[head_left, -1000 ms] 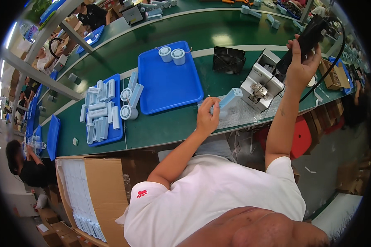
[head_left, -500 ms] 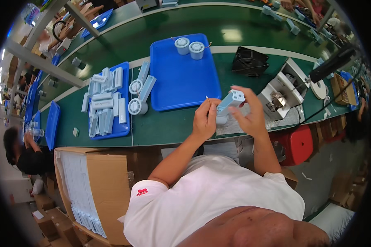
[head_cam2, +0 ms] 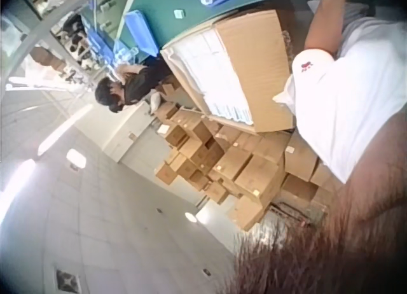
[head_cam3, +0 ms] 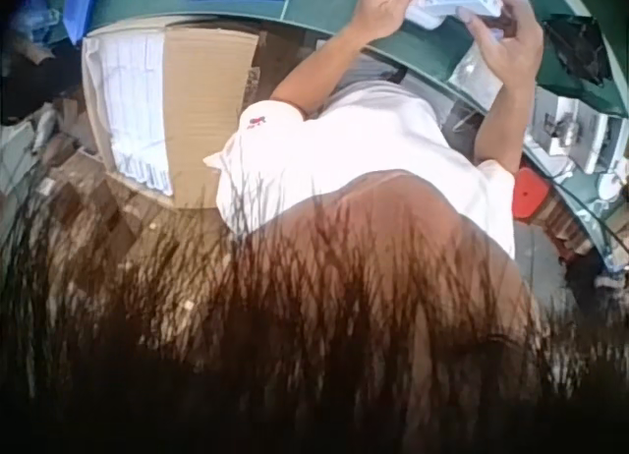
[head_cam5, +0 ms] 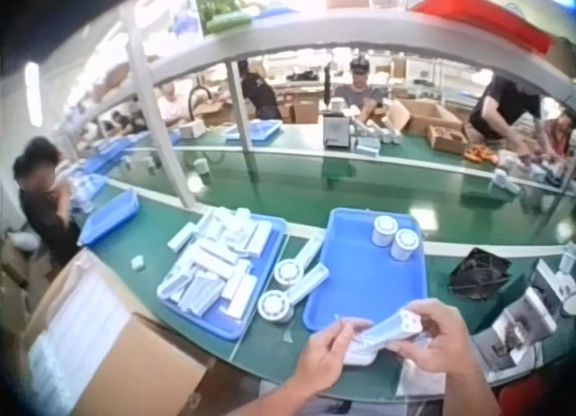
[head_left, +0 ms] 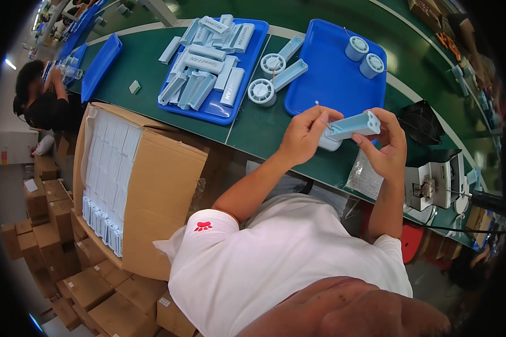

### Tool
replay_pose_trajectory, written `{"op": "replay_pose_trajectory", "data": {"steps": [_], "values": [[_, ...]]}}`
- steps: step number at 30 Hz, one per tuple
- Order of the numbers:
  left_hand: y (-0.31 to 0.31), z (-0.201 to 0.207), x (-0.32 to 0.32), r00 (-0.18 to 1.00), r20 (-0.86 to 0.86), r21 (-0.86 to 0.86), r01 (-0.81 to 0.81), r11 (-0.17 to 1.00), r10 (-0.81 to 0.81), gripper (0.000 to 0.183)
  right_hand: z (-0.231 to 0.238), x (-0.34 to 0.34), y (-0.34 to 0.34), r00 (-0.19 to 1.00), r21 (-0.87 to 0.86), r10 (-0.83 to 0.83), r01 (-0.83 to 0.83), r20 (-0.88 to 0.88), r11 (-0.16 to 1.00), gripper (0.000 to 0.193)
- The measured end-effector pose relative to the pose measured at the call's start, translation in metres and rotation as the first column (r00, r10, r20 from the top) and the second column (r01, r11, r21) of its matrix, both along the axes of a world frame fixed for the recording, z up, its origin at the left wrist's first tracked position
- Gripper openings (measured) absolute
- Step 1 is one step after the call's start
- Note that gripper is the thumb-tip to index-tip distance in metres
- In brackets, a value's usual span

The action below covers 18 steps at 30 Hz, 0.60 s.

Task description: The person assembles small electronic components on a green workbench. They pick up a light blue plastic housing and a white circular fan, insert the fan into the housing, and use a black handheld tool to secure the assembly. The person repeats this process for multiple units, placing the finished assemblies into a blue tray.

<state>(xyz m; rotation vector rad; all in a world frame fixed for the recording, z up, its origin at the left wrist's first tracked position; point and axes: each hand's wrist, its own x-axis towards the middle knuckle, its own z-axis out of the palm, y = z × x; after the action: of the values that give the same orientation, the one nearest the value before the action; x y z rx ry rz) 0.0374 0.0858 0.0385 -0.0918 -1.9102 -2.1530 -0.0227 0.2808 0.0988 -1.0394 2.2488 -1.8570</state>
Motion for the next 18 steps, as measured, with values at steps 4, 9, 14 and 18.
{"op": "replay_pose_trajectory", "data": {"steps": [4,9,14,18], "values": [[-0.025,-0.005,-0.009,0.999,0.001,0.024,-0.054,0.998,0.054,0.038,0.006,-0.015,-0.016,0.992,-0.006,0.08,-0.079,0.097,0.997,0.039],[-0.039,-0.001,-0.013,0.995,0.015,0.1,-0.102,0.99,0.101,0.036,0.025,-0.029,-0.051,0.996,0.018,0.059,-0.061,0.07,0.998,0.043],[-0.059,0.004,-0.021,0.978,-0.06,0.144,-0.188,0.972,0.198,0.034,0.042,-0.048,-0.072,0.995,0.089,0.093,-0.089,-0.042,0.992,0.033],[-0.101,0.024,-0.021,0.943,-0.029,0.061,-0.328,0.943,0.33,0.03,0.056,-0.073,-0.089,0.988,-0.19,0.052,-0.023,0.144,0.981,0.029]]}}
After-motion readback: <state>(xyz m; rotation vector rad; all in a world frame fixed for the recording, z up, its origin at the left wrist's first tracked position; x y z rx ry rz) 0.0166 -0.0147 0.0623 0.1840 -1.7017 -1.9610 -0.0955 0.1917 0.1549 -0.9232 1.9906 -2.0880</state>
